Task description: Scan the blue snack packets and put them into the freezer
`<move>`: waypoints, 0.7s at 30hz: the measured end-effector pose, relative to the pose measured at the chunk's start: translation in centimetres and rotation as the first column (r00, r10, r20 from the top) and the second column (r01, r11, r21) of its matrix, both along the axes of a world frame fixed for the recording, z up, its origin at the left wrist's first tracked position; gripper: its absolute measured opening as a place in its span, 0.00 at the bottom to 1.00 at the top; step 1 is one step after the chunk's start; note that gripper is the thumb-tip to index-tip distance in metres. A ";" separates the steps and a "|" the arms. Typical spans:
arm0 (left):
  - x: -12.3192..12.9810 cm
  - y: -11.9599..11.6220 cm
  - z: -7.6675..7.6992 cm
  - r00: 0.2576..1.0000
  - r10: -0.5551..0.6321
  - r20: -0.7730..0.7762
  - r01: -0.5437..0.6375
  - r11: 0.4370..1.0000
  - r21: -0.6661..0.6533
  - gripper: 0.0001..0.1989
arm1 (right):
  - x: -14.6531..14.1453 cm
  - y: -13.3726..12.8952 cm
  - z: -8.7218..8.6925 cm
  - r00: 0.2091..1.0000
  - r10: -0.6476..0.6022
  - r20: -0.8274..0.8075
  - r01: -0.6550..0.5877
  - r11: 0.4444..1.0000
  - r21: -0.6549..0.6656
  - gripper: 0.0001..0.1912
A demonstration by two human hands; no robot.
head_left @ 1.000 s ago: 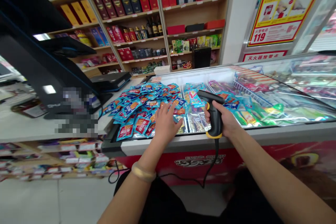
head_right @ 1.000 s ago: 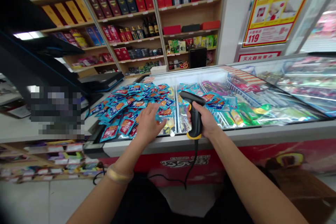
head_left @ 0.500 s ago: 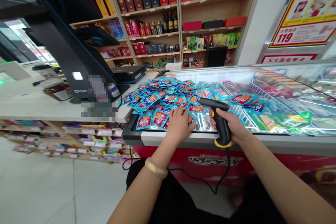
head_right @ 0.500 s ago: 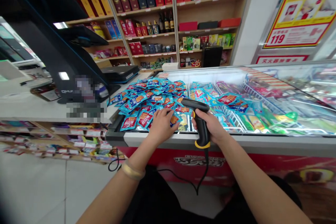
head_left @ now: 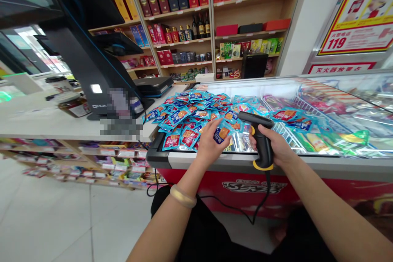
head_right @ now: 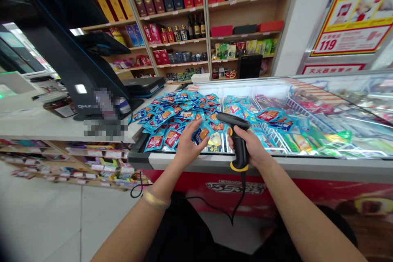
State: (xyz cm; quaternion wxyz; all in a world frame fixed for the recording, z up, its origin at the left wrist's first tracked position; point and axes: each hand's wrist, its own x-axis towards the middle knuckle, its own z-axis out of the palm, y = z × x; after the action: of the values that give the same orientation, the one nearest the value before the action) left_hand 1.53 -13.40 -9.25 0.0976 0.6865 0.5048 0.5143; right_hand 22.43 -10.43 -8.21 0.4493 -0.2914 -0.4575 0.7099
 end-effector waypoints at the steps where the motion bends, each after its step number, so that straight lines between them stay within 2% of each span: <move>1: -0.1 0.3 0.1 0.990 -0.010 0.139 0.012 1.000 -0.016 0.27 | 0.0 0.0 0.1 1.000 -0.001 -0.003 0.001 1.000 -0.002 0.19; 2: -0.2 0.6 0.2 0.954 -0.011 0.298 0.023 0.999 -0.038 0.27 | 0.0 0.0 0.1 1.000 -0.001 -0.004 0.001 1.000 -0.005 0.19; 3: -0.2 1.0 0.3 0.887 -0.006 0.462 0.039 0.997 -0.062 0.25 | 0.0 0.0 0.2 1.000 0.002 -0.003 -0.002 1.000 -0.008 0.20; 5: -0.1 1.7 0.6 0.685 0.010 0.729 0.096 0.990 -0.104 0.22 | 0.0 0.0 0.3 1.000 0.010 0.005 -0.010 1.000 -0.011 0.20; 7: 0.0 2.2 0.9 0.494 0.014 0.869 0.166 0.980 -0.111 0.21 | 0.0 0.0 0.3 1.000 0.014 0.011 -0.014 1.000 -0.006 0.20; 9: 0.3 2.4 1.1 0.378 0.019 0.926 0.223 0.969 -0.111 0.22 | 0.0 0.0 0.3 1.000 0.017 0.012 -0.017 1.000 0.004 0.19; 12: 0.4 2.3 1.1 0.331 0.078 0.940 0.241 0.956 -0.164 0.23 | 0.0 0.1 0.1 1.000 0.020 0.012 -0.020 1.000 0.009 0.19; 15: 0.4 2.1 1.0 0.352 0.123 0.928 0.259 0.940 -0.222 0.24 | 0.0 0.1 0.0 1.000 0.018 0.014 -0.018 1.000 0.001 0.19; 21: 0.6 2.0 1.1 0.373 0.116 0.920 0.330 0.910 -0.249 0.20 | 0.0 -0.4 0.2 0.997 0.067 0.037 -0.069 0.996 0.053 0.21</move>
State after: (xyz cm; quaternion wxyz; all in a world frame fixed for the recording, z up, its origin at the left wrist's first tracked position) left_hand 2.12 -11.44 -8.12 0.5310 0.2800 0.4093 0.6871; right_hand 22.44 -10.85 -8.03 0.4245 -0.2761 -0.4940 0.7068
